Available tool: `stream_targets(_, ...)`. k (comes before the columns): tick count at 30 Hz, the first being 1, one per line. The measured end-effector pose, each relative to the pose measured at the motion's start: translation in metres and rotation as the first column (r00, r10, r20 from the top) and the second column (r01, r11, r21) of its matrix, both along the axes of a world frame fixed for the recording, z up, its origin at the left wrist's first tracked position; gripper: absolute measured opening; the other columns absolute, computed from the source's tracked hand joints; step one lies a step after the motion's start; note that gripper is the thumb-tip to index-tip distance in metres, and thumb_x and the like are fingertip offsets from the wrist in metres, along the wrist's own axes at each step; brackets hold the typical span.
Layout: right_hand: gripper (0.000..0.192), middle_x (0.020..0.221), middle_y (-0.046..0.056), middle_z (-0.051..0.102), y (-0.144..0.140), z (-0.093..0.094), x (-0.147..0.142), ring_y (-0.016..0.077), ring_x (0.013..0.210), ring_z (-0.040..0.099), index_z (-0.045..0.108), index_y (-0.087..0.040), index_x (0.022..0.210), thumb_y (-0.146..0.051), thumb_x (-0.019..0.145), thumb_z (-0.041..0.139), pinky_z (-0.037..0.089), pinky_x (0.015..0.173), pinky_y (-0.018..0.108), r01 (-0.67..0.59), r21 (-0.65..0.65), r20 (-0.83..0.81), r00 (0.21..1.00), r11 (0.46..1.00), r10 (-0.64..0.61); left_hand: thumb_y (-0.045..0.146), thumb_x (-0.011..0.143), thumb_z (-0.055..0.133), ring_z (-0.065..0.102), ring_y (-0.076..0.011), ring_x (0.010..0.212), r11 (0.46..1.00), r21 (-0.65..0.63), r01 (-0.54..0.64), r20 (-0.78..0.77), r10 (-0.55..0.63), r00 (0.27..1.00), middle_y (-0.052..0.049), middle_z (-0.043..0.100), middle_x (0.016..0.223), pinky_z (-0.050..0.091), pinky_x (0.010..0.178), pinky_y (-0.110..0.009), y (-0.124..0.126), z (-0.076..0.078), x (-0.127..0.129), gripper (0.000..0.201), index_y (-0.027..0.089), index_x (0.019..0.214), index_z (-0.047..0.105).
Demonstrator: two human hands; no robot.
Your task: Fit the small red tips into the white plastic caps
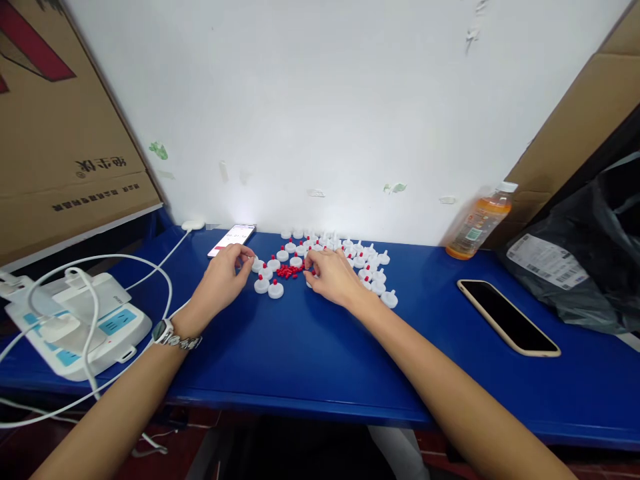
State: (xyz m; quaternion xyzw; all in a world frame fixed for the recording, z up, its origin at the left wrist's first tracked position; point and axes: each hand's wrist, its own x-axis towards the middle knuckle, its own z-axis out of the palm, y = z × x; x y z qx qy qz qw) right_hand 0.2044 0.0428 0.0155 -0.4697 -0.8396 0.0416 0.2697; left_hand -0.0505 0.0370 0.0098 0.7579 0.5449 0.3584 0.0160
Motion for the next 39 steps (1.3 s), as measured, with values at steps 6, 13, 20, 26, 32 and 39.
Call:
stream_targets(6,0.011,0.077,0.001,0.066,0.027,0.021,-0.048,0.0181,0.078,0.059,0.066,-0.020,0.090,-0.028,0.088,0.058,0.036,0.081,0.033,-0.057,-0.016,0.005,0.998,0.998,0.057,0.024,0.092,0.050,0.064,-0.0222,0.081,0.985,-0.098,-0.141,0.053,0.146,0.988,-0.007,0.068,0.091,0.049,0.074,-0.036,0.004,-0.003,-0.016,0.007,0.020,0.097,0.054)
stream_targets(13,0.020,0.091,0.005,0.074,0.077,0.033,-0.116,0.0237,0.091,0.065,0.071,-0.021,0.090,-0.038,0.084,0.065,0.038,0.090,0.039,-0.037,-0.155,0.199,0.978,0.987,0.068,0.022,0.089,0.054,0.067,-0.0230,0.076,0.964,-0.168,-0.204,-0.009,0.206,0.979,-0.006,0.071,0.084,0.047,0.065,-0.033,0.006,-0.010,-0.029,0.001,0.022,0.089,0.054)
stream_targets(20,0.013,0.087,0.005,0.075,0.084,0.025,-0.134,0.0232,0.090,0.066,0.071,-0.020,0.080,-0.030,0.081,0.064,0.040,0.090,0.037,-0.017,-0.171,0.195,0.979,0.985,0.051,0.028,0.091,0.055,0.067,-0.0232,0.076,0.967,-0.179,-0.182,0.006,0.186,0.983,-0.006,0.070,0.084,0.047,0.066,-0.034,0.006,-0.012,-0.027,0.006,0.022,0.090,0.054)
stream_targets(26,0.014,0.083,0.002,0.073,0.074,0.028,-0.110,0.0192,0.081,0.064,0.070,-0.020,0.083,-0.027,0.082,0.058,0.041,0.081,0.033,-0.005,-0.100,0.016,1.000,0.995,0.007,0.036,0.094,0.053,0.061,-0.0305,0.105,0.976,-0.071,-0.205,0.003,0.206,0.979,-0.012,0.066,0.106,0.052,0.081,-0.043,0.001,-0.005,-0.017,0.018,0.020,0.100,0.054)
stream_targets(32,0.025,0.094,0.006,0.074,0.090,0.027,-0.109,0.0221,0.090,0.064,0.071,-0.020,0.101,-0.037,0.083,0.064,0.042,0.085,0.035,0.077,-0.161,0.064,0.996,0.984,-0.068,0.032,0.094,0.054,0.061,-0.0289,0.101,0.981,-0.110,-0.161,0.002,0.163,0.987,-0.012,0.064,0.104,0.052,0.084,-0.044,0.002,-0.008,-0.013,0.013,0.019,0.098,0.054)
stream_targets(39,0.011,0.090,0.003,0.075,0.102,0.018,-0.125,0.0194,0.090,0.066,0.073,-0.020,0.086,-0.027,0.085,0.065,0.039,0.093,0.036,0.024,-0.171,0.061,0.998,0.985,-0.014,0.030,0.093,0.055,0.061,-0.0274,0.099,0.983,-0.113,-0.145,-0.019,0.144,0.989,-0.010,0.064,0.100,0.052,0.088,-0.044,0.003,-0.010,-0.015,0.011,0.019,0.097,0.056)
